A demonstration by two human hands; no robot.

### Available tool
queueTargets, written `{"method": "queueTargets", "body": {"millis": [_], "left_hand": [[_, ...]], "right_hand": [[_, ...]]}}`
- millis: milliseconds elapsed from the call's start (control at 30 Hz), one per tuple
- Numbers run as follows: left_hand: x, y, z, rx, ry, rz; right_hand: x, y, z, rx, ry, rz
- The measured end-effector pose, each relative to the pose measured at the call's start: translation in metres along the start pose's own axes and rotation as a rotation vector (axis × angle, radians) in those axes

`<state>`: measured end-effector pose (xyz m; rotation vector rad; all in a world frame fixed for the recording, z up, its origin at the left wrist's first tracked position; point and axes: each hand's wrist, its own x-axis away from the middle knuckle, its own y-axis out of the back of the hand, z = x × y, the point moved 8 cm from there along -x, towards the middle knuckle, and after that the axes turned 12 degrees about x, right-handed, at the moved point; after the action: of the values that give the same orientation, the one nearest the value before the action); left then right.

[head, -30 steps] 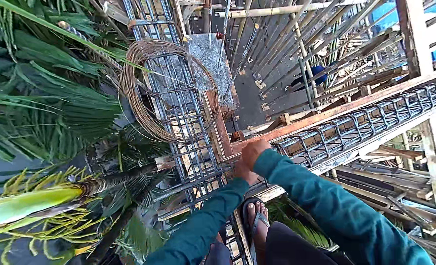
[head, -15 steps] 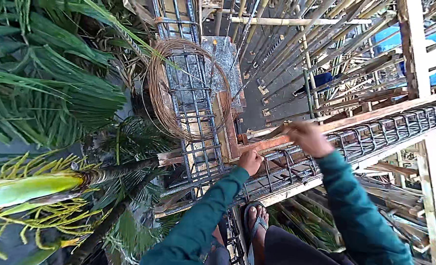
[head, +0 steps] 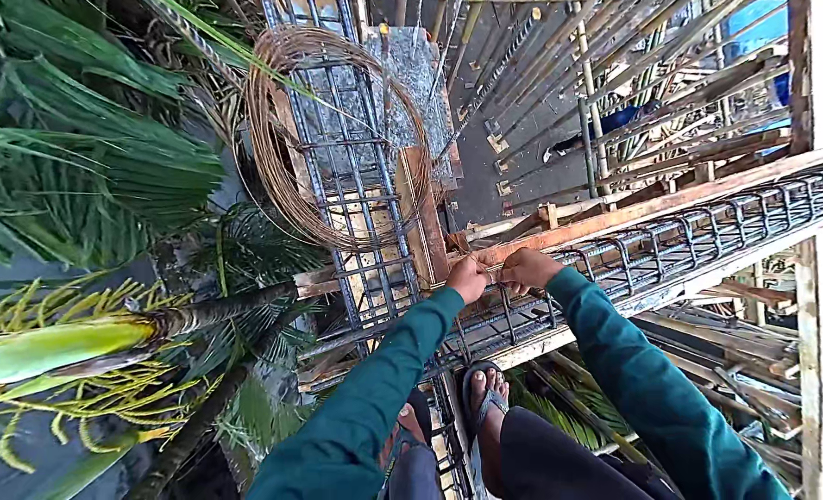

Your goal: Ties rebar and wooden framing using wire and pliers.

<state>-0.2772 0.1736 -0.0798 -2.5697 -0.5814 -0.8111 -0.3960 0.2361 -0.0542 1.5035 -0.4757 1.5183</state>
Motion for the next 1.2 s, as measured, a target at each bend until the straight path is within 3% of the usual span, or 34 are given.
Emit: {"method": "queueTargets", "body": {"millis": [167,300,367,433,533,800,967,1100,1200], "left_hand": [[-0.001,0.002,-0.004,0.031,0.049,0.000],[0.002,0.002,-0.008,-0.001,0.046,-0.001],[0.001,0.003,-0.007,-0.016,0.035,0.014],[-0.005,0.003,-0.003,-0.017,0.028,0.028],[-0.026,0.003,0.002,-0.071,0.005,0.058],[-0.042,-0.011,-0.063,-0.592,-0.120,0.275],[-0.057,-0.019,-0.071,-0.754,-0.048,0.464],[-0.059,-0.002,-0.055,-0.729,0.118,0.372],[-0.043,0.024,-0.075,-0.489,0.055,0.177]], "right_hand": [[-0.003,0.003,0.003,0.050,-0.029,0.031],[0.011,0.005,0.036,0.551,-0.022,-0.073],[0.014,0.000,0.044,0.660,-0.044,-0.061],[0.007,-0.002,0.038,0.654,0.012,-0.059],[0.003,-0.005,0.019,0.513,0.137,-0.228],[0.046,-0.012,0.052,0.626,-0.174,-0.222],[0.042,-0.015,0.056,0.641,-0.264,-0.195],[0.039,-0.016,0.056,0.651,-0.328,-0.149],[0.034,-0.014,0.047,0.584,-0.398,-0.147]]}}
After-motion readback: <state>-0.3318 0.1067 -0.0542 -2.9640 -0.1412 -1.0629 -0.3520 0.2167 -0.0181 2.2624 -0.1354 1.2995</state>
